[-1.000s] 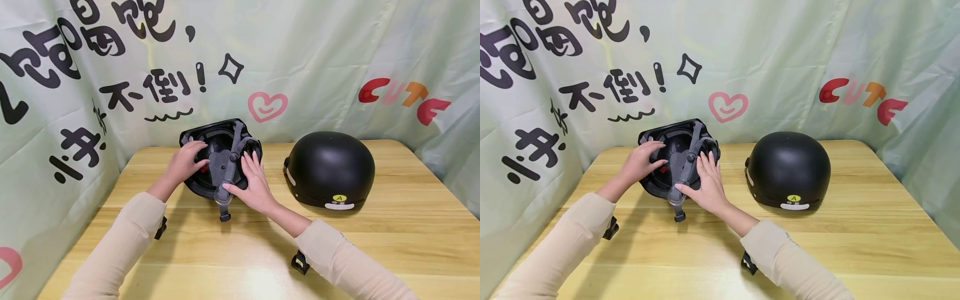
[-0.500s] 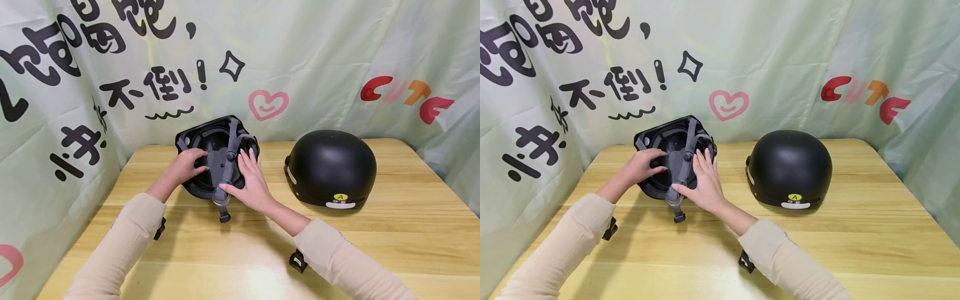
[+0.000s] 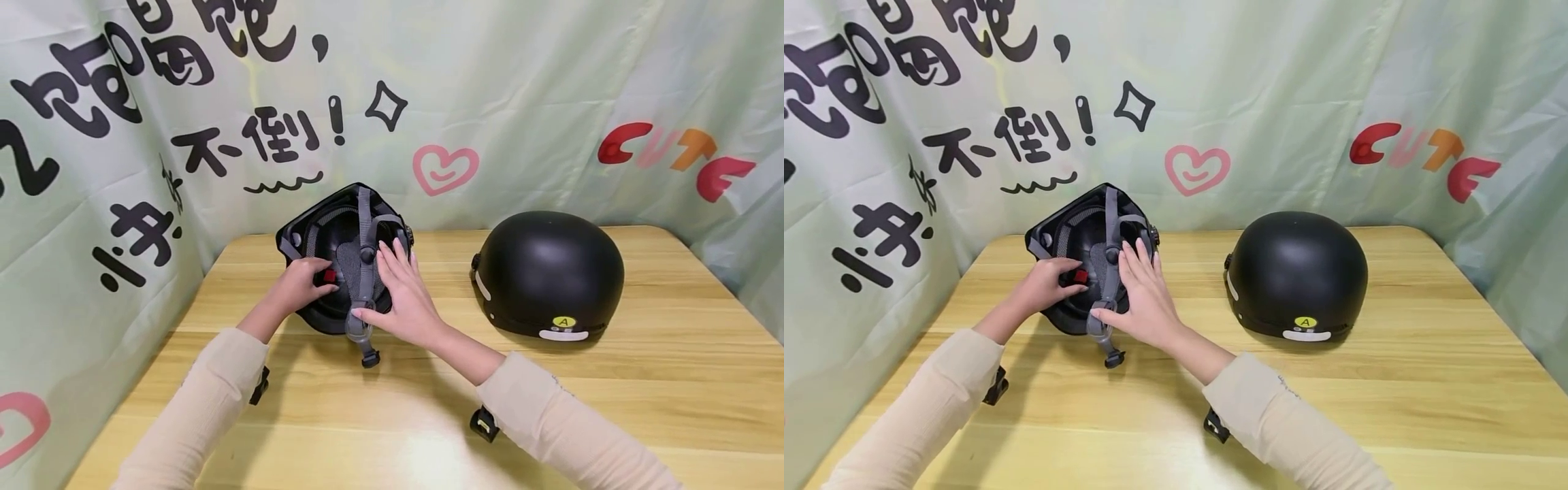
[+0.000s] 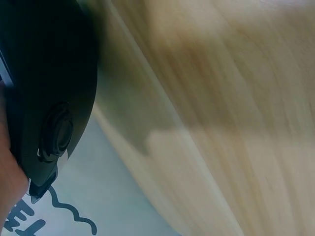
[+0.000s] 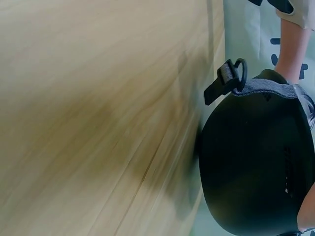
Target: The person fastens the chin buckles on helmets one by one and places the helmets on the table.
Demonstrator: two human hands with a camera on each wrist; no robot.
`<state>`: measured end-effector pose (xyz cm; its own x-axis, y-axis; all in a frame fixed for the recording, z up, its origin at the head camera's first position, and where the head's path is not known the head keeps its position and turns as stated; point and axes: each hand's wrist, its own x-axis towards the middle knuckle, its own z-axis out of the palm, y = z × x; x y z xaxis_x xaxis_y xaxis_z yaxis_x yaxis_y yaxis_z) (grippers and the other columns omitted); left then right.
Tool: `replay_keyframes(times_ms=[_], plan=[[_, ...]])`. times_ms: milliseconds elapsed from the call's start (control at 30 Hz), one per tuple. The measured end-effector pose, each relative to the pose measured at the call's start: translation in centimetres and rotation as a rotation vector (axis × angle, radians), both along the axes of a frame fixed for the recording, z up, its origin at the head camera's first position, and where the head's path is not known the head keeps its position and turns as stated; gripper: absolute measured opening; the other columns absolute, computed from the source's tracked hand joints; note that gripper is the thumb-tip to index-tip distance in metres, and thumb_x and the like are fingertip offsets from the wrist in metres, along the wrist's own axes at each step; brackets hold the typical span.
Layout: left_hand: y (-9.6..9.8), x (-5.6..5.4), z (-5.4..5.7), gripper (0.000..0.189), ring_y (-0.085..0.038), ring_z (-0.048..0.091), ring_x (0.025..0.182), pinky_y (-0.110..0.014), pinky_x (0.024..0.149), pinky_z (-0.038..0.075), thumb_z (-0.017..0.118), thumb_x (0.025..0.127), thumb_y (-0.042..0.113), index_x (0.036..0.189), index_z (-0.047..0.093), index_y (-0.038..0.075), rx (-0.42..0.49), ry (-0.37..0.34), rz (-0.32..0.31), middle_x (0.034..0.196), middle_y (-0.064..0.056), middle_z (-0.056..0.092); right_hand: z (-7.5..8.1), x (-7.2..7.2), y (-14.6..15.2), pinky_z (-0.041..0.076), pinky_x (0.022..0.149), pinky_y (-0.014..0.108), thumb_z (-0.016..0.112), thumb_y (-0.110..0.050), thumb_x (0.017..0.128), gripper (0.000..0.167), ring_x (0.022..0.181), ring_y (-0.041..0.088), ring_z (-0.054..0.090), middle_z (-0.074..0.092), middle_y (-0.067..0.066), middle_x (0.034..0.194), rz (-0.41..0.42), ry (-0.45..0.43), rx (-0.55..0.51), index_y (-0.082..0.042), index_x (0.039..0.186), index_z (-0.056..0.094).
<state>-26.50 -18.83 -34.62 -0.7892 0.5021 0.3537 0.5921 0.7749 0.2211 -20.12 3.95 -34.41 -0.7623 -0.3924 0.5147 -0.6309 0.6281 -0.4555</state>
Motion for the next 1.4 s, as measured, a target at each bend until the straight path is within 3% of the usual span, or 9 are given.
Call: replay_keyframes(times_ms=[300,467,667,1033,1400], plan=[[-0.1,0.1,-0.5,0.042,-0.039,0.058,0.106,-0.045,0.094,0.045,0.074,0.077,0.013,0.107,0.062,-0.014,-0.067,-0.043,0.062,0.107,-0.027,0.064,0.4,0.2,-0.6,0.008,0.116,0.051,0.072,-0.045,0.075,0.090,0.144,0.030,0.008,0.025,0.018,0.152,-0.010,0.030,0.066,0.008,0.138,0.035],[-0.3,0.3,-1.1,0.040,-0.039,0.055,0.109,-0.045,0.097,0.044,0.073,0.079,0.013,0.107,0.062,-0.014,-0.109,-0.033,0.088,0.108,-0.026,0.063,0.4,0.4,-1.0,0.009,0.116,0.051,0.072,-0.046,0.075,0.091,0.144,0.031,0.010,0.025,0.018,0.152,-0.006,0.069,0.117,0.008,0.139,0.035],[-0.5,0.4,-1.8,0.039,-0.037,0.057,0.105,-0.044,0.093,0.046,0.074,0.076,0.009,0.106,0.063,-0.014,-0.071,-0.021,0.096,0.106,-0.025,0.064,0.5,0.6,-1.5,0.010,0.115,0.051,0.073,-0.046,0.074,0.092,0.143,0.032,0.013,0.026,0.018,0.151,0.001,0.108,0.129,0.008,0.138,0.035],[-0.8,0.5,-2.0,0.037,-0.036,0.057,0.100,-0.044,0.090,0.047,0.075,0.074,0.006,0.104,0.064,-0.012,-0.033,-0.001,0.085,0.101,-0.024,0.063,0.5,0.8,-1.9,0.011,0.116,0.050,0.075,-0.045,0.072,0.093,0.143,0.032,0.013,0.027,0.019,0.151,0.006,0.133,0.127,0.008,0.138,0.036],[-1.2,0.5,-2.3,0.029,-0.034,0.054,0.087,-0.043,0.080,0.048,0.073,0.071,-0.003,0.098,0.066,-0.010,0.009,0.048,0.048,0.091,-0.020,0.059,0.4,1.1,-2.2,0.011,0.116,0.050,0.074,-0.046,0.072,0.093,0.143,0.032,0.013,0.027,0.018,0.151,0.007,0.155,0.141,0.008,0.138,0.036]])
